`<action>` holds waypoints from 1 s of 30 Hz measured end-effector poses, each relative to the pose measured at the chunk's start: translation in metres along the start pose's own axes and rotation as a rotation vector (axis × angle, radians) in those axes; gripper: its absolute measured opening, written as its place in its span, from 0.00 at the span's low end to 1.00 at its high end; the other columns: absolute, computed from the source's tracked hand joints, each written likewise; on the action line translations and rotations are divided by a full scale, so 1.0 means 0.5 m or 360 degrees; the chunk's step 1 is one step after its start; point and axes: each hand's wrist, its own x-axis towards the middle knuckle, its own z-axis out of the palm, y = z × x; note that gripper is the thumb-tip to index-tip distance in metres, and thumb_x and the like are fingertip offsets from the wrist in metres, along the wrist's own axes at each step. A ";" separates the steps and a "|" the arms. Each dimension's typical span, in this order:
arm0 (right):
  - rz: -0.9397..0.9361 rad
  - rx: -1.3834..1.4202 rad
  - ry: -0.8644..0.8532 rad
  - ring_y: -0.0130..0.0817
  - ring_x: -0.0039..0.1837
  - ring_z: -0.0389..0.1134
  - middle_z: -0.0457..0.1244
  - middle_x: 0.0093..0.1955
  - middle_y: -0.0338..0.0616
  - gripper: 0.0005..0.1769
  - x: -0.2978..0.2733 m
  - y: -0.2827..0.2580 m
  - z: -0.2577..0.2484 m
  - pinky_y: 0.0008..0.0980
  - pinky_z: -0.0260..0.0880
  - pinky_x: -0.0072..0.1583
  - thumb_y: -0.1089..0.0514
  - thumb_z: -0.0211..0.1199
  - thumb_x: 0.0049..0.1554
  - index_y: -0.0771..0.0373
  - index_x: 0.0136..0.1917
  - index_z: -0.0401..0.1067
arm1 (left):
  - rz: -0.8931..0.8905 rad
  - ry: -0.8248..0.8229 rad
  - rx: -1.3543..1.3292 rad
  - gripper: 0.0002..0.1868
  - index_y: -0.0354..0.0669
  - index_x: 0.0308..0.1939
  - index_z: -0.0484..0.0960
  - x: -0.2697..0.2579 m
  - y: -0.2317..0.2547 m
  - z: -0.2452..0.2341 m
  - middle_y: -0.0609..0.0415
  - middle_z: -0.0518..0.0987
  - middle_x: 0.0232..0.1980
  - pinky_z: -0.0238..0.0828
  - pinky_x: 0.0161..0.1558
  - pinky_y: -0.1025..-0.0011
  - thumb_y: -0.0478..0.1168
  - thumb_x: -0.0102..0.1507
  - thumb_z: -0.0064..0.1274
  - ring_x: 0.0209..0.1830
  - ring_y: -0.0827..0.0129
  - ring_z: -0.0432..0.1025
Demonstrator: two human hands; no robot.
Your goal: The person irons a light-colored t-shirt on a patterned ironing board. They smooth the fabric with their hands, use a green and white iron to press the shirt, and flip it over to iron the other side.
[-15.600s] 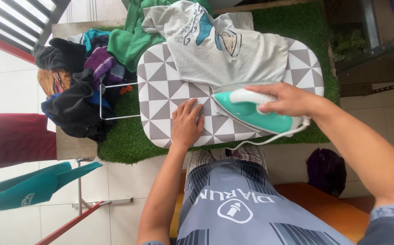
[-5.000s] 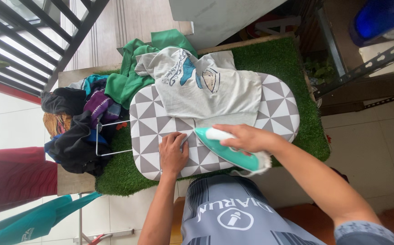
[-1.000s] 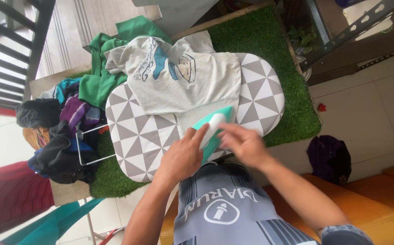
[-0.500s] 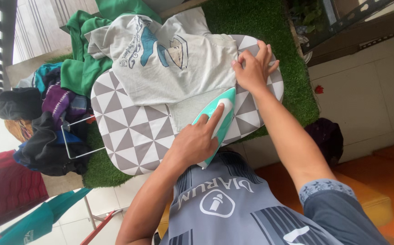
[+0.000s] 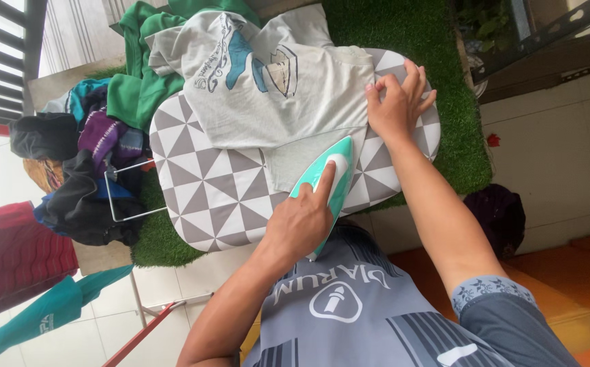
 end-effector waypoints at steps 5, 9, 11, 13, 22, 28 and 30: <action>-0.0070 -0.0044 0.0024 0.61 0.84 0.37 0.47 0.80 0.52 0.14 -0.007 -0.001 0.002 0.79 0.25 0.74 0.45 0.65 0.64 0.54 0.45 0.70 | -0.0046 0.0017 0.0020 0.40 0.47 0.79 0.50 0.000 0.000 0.009 0.34 0.77 0.37 0.72 0.29 0.45 0.39 0.63 0.47 0.26 0.37 0.75; -0.0022 -0.0061 -0.0021 0.60 0.84 0.36 0.47 0.80 0.53 0.16 -0.002 -0.011 -0.004 0.79 0.25 0.74 0.40 0.62 0.64 0.53 0.46 0.69 | -0.0233 0.0018 0.0051 0.41 0.48 0.79 0.50 -0.050 -0.015 -0.001 0.33 0.76 0.38 0.73 0.28 0.45 0.38 0.62 0.47 0.26 0.38 0.76; -0.0004 -0.0099 -0.0073 0.61 0.84 0.34 0.46 0.80 0.55 0.19 0.004 -0.014 -0.005 0.79 0.23 0.74 0.37 0.61 0.64 0.53 0.47 0.68 | -0.0322 0.0023 0.0067 0.40 0.48 0.79 0.50 -0.051 -0.019 -0.002 0.34 0.76 0.39 0.73 0.27 0.46 0.37 0.62 0.46 0.26 0.38 0.76; 0.0006 -0.0119 -0.0109 0.61 0.84 0.33 0.45 0.80 0.56 0.20 -0.004 -0.010 -0.007 0.79 0.22 0.74 0.35 0.60 0.64 0.53 0.48 0.68 | -0.0341 0.0061 0.0089 0.40 0.47 0.78 0.50 -0.035 -0.023 0.000 0.34 0.77 0.40 0.74 0.27 0.46 0.38 0.63 0.46 0.26 0.38 0.76; -0.0048 -0.0113 -0.0152 0.62 0.84 0.31 0.43 0.82 0.57 0.19 -0.004 -0.014 -0.014 0.78 0.21 0.74 0.36 0.60 0.63 0.52 0.50 0.67 | -0.0395 -0.0027 0.0104 0.42 0.52 0.78 0.51 -0.063 -0.033 -0.020 0.34 0.77 0.39 0.74 0.28 0.46 0.37 0.60 0.47 0.27 0.39 0.76; -0.0065 -0.0126 -0.0164 0.62 0.85 0.31 0.43 0.82 0.58 0.19 -0.011 -0.004 -0.015 0.78 0.21 0.75 0.38 0.63 0.63 0.53 0.51 0.66 | -0.0394 0.0120 0.0145 0.41 0.48 0.78 0.51 -0.054 -0.032 -0.009 0.34 0.77 0.41 0.74 0.28 0.48 0.37 0.61 0.47 0.26 0.39 0.77; -0.0103 -0.0148 -0.0159 0.63 0.84 0.30 0.43 0.82 0.59 0.18 -0.004 -0.001 -0.017 0.78 0.21 0.74 0.38 0.64 0.63 0.52 0.51 0.66 | -0.0473 0.0032 0.0145 0.41 0.49 0.78 0.50 -0.065 -0.036 -0.013 0.35 0.77 0.39 0.74 0.29 0.47 0.38 0.62 0.47 0.27 0.39 0.77</action>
